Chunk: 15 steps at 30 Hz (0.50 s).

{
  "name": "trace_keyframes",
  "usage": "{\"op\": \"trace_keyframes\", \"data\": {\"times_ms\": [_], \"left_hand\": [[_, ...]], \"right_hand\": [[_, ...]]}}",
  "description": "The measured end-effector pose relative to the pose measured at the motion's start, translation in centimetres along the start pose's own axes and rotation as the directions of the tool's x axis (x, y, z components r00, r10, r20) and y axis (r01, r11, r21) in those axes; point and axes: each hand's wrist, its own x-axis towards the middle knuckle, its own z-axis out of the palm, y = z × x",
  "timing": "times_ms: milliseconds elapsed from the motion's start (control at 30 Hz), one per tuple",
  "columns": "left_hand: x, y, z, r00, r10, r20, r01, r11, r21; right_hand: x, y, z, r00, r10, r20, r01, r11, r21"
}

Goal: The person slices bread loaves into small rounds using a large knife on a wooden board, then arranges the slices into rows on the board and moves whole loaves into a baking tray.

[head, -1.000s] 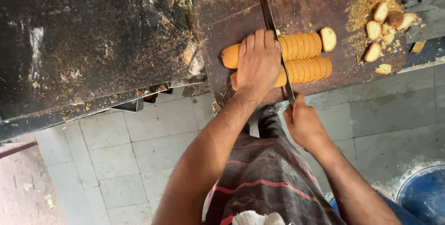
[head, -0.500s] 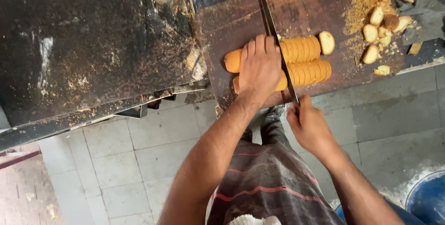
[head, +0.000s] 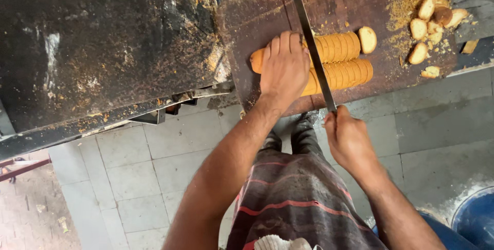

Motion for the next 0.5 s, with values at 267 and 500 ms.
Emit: {"op": "trace_keyframes", "data": {"times_ms": [267, 500], "left_hand": [[0.5, 0.1, -0.4, 0.999, 0.010, 0.032, -0.012, 0.999, 0.042], [0.6, 0.0, -0.5, 1.000, 0.008, 0.029, -0.009, 0.999, 0.042]], "right_hand": [[-0.1, 1.2, 2.5, 0.995, 0.072, 0.068, -0.071, 0.997, -0.008], [-3.1, 0.3, 1.1, 0.979, 0.127, 0.156, -0.126, 0.992, -0.016]]}}
